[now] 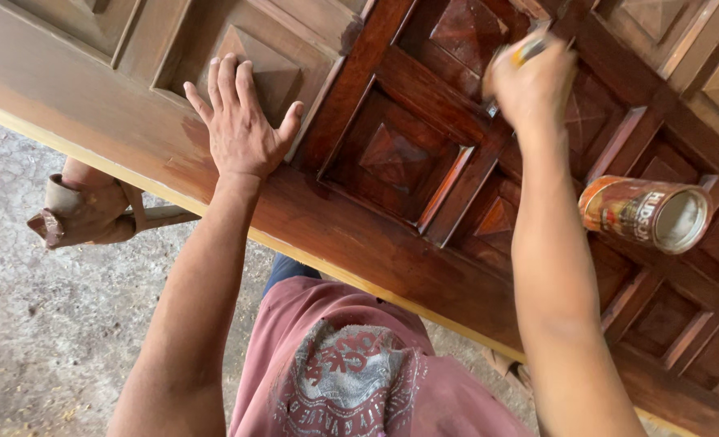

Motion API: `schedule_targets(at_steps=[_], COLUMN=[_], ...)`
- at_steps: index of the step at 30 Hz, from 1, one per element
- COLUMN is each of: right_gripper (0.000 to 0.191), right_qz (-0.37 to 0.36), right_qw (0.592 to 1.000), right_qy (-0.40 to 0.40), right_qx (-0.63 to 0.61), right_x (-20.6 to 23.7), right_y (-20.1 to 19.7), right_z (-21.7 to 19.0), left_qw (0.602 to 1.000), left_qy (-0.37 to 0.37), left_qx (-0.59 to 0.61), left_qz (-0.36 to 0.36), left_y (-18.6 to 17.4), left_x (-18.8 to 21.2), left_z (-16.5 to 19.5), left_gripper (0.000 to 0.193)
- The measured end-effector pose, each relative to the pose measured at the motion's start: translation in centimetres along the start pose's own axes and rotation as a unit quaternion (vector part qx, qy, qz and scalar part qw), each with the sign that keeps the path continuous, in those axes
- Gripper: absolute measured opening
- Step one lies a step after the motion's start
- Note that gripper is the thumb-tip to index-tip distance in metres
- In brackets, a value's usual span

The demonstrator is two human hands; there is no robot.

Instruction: The person holds a can of wood stain in one hand and uses a brush to apply stain onto a carved wooden door panel resting on supports. They brush the stain across the recessed panels and frame rails, moving around the door to coat different sections, and dip the brush back into the can.

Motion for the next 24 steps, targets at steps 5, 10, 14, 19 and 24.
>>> schedule_targets(at_steps=[5,10,14,19,24], right_gripper=[0.01,0.016,0.008,0.033,0.03], right_qz=[-0.145,-0.101,-0.438,-0.296,-0.303], right_qw=[0.975,0.966,0.848,0.946,0.926], right_qy=[0.166,-0.105,-0.03,0.085,0.224], right_qx=[0.036,0.211,0.298,0.106,0.032], right_x=[-1.5,-4.2,-3.3,-6.3,-6.5], right_y=[-0.5,0.8,3.0,-0.2,0.9], right_z=[1.3,-0.8,-2.6,-3.7,-0.3], left_qw=[1.0,1.0,1.0,1.0,1.0], left_qy=[0.008,-0.009,0.005,0.0,-0.004], left_qx=[-0.008,0.006,-0.003,0.004,0.01], left_qz=[0.015,-0.014,0.013,0.02,0.014], left_y=[-0.2,-0.2,-0.3,-0.3,-0.5], left_x=[0.1,-0.2,-0.1,-0.1,-0.1], left_z=[0.1,0.2,0.2,0.1,0.0], left_gripper=[0.087,0.086,0.085,0.085,0.085])
Point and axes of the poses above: each hand's wrist, its own x-axis away from the middle knuckle, its own y-axis out of the palm, z = x × y, the point moved 3 cm from there along -x, towards the middle knuckle, and after that the axes turned 10 degrees about -x, right-handed, at the moved point
